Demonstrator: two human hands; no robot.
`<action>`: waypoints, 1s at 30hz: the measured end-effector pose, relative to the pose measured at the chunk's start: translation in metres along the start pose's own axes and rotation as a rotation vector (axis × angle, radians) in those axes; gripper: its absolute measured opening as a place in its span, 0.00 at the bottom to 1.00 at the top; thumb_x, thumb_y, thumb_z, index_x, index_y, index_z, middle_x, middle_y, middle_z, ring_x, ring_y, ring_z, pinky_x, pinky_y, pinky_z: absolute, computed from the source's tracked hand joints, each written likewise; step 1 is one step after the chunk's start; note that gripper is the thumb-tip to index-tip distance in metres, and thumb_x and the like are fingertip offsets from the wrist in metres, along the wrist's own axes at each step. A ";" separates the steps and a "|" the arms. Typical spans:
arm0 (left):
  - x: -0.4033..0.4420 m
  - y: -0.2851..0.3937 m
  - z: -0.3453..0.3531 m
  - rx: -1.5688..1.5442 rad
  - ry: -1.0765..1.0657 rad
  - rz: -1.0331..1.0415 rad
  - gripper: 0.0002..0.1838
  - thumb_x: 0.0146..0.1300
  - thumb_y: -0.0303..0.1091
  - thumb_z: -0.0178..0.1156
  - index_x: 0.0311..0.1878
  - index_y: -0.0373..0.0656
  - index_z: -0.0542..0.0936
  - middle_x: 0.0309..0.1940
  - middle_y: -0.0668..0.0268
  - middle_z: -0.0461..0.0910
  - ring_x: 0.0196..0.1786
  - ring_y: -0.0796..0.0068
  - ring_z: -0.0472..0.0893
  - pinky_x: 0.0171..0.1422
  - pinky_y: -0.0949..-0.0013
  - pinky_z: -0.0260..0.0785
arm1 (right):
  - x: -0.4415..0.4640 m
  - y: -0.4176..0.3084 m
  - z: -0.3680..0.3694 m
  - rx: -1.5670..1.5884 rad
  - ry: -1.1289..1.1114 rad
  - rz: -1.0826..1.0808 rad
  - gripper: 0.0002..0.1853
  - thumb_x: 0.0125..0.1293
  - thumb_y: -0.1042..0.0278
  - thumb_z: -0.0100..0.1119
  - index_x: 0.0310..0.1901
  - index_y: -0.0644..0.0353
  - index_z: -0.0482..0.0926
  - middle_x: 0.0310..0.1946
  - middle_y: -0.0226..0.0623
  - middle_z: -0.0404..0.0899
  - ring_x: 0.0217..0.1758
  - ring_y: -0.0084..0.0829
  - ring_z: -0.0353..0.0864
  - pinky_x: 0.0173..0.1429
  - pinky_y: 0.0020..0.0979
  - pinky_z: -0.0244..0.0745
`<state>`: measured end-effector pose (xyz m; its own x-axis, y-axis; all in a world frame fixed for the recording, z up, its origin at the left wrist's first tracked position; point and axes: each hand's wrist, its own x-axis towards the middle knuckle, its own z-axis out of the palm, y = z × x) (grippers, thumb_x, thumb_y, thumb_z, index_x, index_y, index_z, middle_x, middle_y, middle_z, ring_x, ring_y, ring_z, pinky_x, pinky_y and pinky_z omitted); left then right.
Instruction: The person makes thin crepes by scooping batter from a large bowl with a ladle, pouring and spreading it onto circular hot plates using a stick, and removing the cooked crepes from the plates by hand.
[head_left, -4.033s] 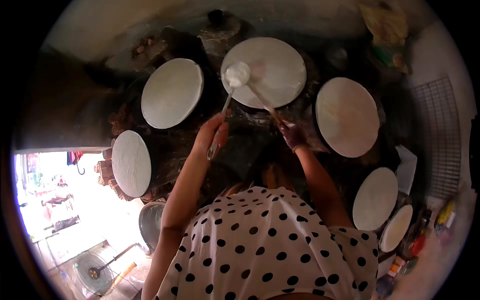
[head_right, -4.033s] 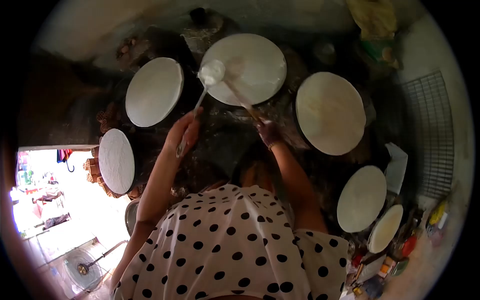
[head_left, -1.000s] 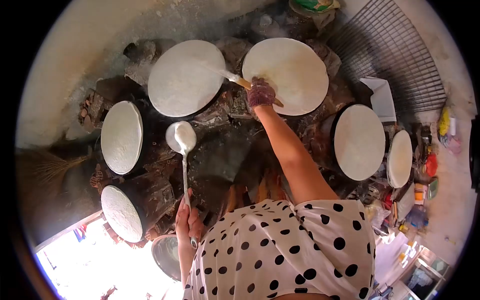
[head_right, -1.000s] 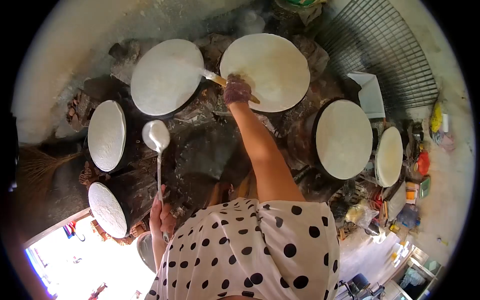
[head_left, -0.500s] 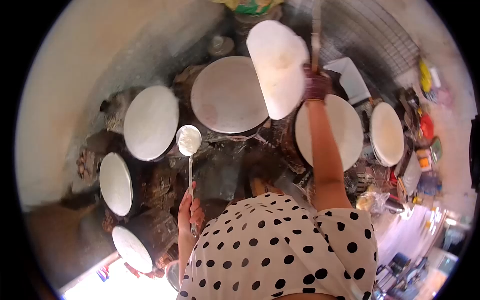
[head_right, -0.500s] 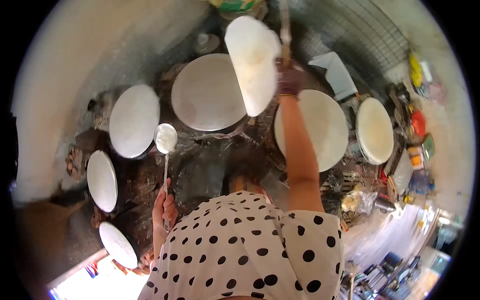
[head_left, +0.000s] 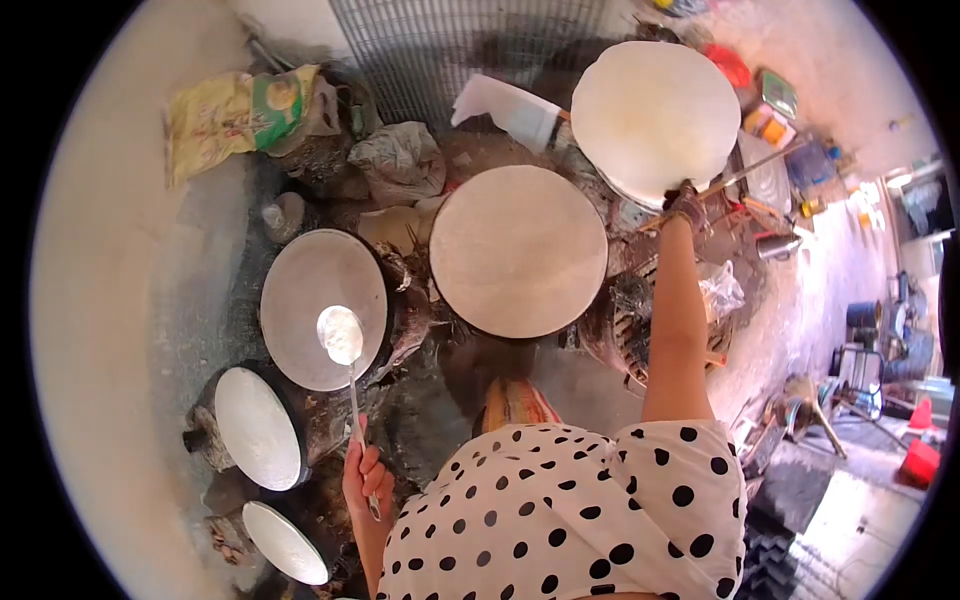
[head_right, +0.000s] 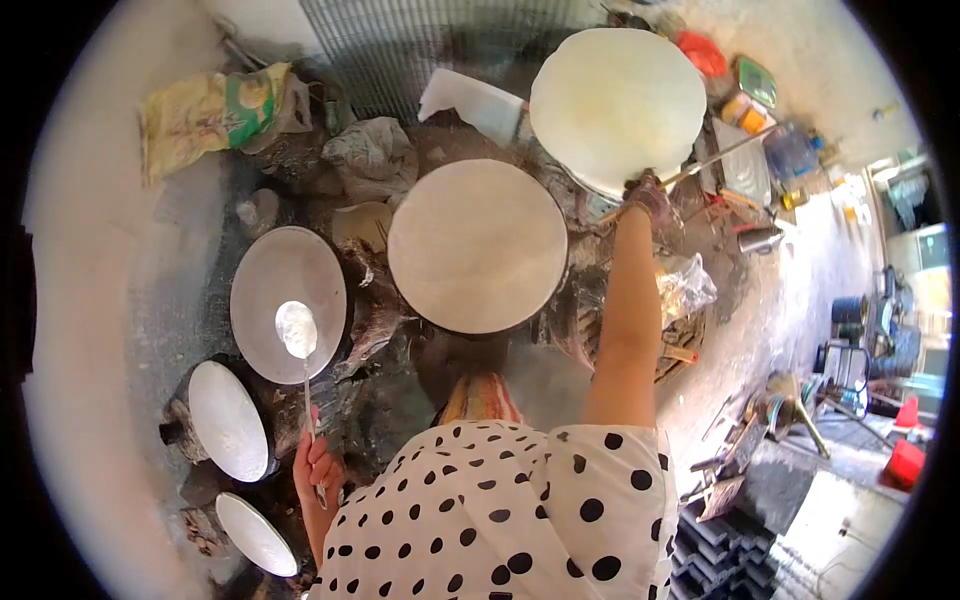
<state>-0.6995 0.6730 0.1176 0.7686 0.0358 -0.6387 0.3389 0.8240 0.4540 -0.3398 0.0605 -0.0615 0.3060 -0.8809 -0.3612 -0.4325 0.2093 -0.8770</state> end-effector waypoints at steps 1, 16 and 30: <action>0.002 -0.002 0.004 0.014 -0.003 -0.003 0.22 0.77 0.37 0.37 0.71 0.44 0.59 0.17 0.77 0.58 0.10 0.91 0.57 0.10 0.82 0.55 | 0.040 0.029 0.014 0.046 -0.006 0.050 0.17 0.62 0.54 0.57 0.30 0.62 0.80 0.20 0.36 0.81 0.21 0.27 0.80 0.28 0.30 0.74; -0.032 -0.040 0.004 -0.020 0.117 0.054 0.23 0.76 0.35 0.39 0.72 0.42 0.57 0.18 0.77 0.59 0.10 0.91 0.56 0.10 0.82 0.52 | 0.084 0.090 -0.005 -1.527 -0.264 -0.357 0.20 0.66 0.55 0.51 0.39 0.68 0.82 0.36 0.41 0.84 0.31 0.28 0.83 0.35 0.34 0.80; -0.301 -0.268 -0.201 -1.035 -0.102 0.539 0.24 0.76 0.37 0.40 0.74 0.54 0.55 0.17 0.76 0.55 0.12 0.88 0.54 0.13 0.81 0.49 | -0.450 0.277 -0.180 -0.645 -1.869 -0.348 0.14 0.71 0.64 0.53 0.51 0.64 0.75 0.32 0.35 0.81 0.29 0.23 0.79 0.30 0.25 0.73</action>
<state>-1.1310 0.5548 0.0633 0.7339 0.5142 -0.4438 -0.6113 0.7849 -0.1014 -0.7499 0.4385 -0.0849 0.5819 0.6912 -0.4286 -0.2245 -0.3700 -0.9015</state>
